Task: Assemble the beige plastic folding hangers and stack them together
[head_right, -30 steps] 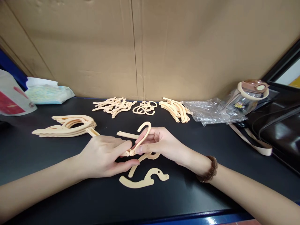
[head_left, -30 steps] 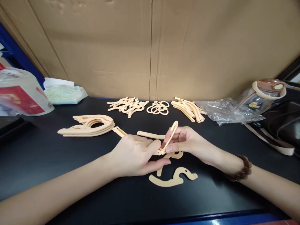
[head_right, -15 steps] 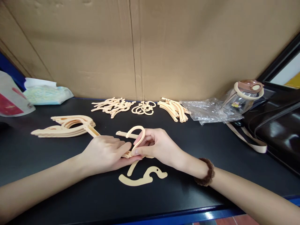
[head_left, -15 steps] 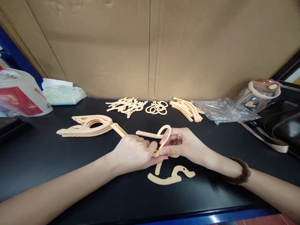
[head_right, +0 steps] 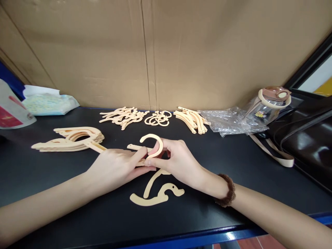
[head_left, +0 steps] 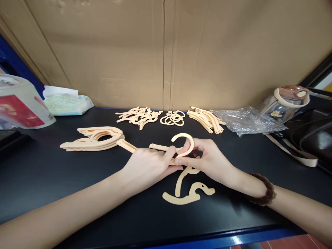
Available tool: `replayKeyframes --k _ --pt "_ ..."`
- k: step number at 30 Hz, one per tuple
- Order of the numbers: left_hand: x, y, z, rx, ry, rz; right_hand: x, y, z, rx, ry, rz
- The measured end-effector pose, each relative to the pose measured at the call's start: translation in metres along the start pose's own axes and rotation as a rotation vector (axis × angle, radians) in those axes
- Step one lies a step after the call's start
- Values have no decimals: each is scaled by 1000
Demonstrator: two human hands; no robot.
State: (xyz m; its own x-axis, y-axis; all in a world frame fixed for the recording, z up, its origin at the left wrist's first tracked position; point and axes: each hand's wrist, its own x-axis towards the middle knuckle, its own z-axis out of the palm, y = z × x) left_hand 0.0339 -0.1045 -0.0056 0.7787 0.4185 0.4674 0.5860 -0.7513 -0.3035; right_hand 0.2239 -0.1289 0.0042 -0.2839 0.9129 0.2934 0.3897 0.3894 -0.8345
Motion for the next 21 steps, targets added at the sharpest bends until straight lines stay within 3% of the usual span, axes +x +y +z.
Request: replayKeyframes --k 5,8,13,17,21 --pt "0 -2 -19 -114 19 -118 4 1 -14 -84 73 -140" --pt "0 -10 -29 -164 28 -230 10 9 -30 -351 82 -224" --pt "3 -26 -33 -270 -86 -487 18 26 -52 -808 -214 -343" --pt "4 -32 -22 -530 -146 -580 19 30 -52 -796 -265 -322" --pt "3 -34 -9 -1083 -159 -701 18 18 -51 -584 -30 -279"
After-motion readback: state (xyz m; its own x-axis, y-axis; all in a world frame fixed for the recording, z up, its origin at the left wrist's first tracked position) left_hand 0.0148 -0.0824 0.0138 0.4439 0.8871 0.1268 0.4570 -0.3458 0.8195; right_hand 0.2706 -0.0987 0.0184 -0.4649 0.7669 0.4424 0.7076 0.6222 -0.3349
